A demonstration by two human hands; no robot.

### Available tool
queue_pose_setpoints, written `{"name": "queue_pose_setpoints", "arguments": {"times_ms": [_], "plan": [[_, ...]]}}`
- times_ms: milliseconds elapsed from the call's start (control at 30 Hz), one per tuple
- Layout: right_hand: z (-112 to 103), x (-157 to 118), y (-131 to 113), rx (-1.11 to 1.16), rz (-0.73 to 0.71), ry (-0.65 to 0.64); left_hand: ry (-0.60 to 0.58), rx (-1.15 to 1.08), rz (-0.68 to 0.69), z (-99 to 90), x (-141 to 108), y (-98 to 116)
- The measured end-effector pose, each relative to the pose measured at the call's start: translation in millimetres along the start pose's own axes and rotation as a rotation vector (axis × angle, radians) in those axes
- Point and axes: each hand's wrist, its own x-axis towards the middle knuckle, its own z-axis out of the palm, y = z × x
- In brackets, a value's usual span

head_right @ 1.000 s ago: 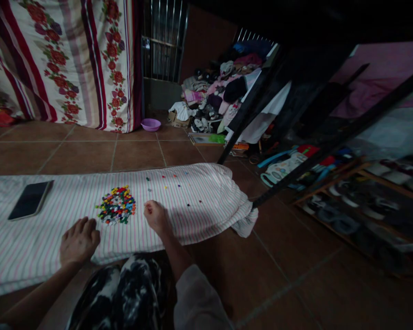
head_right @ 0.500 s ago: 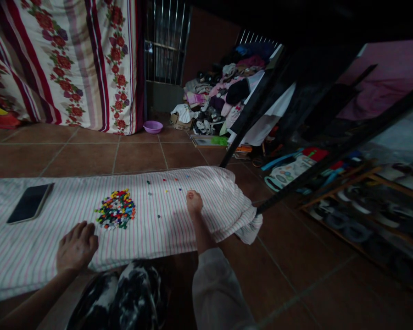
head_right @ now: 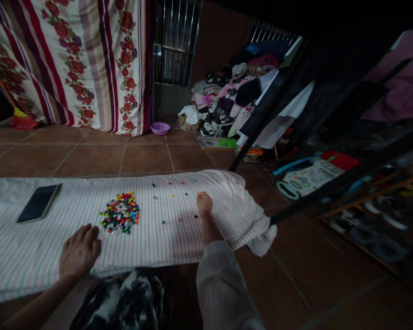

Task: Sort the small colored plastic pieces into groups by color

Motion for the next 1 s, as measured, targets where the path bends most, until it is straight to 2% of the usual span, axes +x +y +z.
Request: {"name": "queue_pose_setpoints", "arguments": {"times_ms": [333,800,1000], "plan": [[-1,4,-4,-0.083,0.006,-0.049,0.009,-0.018,-0.011,2.4,0,-1],[-3,2,-4,-0.023,0.037,0.011,0.010,-0.090,-0.014,2.9,1,-1],[-12,-14,-26,-0.026,-0.108,0.058,0.011,-0.081,-0.022,3.5,1,-1]]}}
